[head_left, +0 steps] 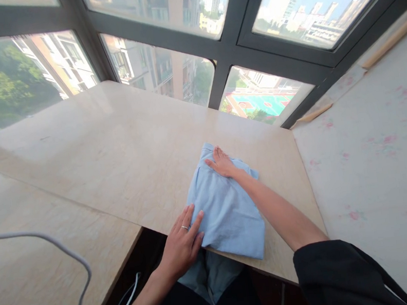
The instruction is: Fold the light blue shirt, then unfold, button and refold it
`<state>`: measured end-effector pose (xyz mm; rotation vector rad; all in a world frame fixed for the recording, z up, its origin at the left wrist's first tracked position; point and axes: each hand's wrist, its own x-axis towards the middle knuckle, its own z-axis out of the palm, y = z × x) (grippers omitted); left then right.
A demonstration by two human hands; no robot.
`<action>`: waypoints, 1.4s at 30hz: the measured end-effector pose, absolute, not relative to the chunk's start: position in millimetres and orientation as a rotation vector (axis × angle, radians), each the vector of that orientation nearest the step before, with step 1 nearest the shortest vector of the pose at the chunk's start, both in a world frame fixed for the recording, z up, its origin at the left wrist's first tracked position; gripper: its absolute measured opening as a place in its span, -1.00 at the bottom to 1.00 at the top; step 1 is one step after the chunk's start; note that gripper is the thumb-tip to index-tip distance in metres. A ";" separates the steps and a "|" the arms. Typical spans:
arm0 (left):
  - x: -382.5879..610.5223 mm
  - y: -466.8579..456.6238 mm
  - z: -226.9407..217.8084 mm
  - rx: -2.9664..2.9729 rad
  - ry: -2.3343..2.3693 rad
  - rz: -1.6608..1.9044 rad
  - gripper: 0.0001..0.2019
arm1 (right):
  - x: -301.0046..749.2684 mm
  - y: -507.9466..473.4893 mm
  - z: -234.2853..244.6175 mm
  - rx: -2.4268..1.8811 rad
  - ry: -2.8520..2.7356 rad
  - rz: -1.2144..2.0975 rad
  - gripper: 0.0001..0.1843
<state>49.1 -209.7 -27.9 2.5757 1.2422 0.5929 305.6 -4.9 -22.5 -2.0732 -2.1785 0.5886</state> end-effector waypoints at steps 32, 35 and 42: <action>37.8 -201.8 -26.6 2.489 1.261 0.621 -0.22 | 308.4 -291.6 -22.5 -1.408 -2.443 0.015 -0.35; 34.2 -199.8 -26.0 2.516 1.278 0.565 -0.22 | 322.7 -303.2 -28.5 -1.345 -2.401 -0.106 -0.35; 23.0 -194.2 -20.4 2.552 1.154 0.449 -0.29 | 333.6 -323.2 -28.3 -1.416 -2.345 -0.107 -0.31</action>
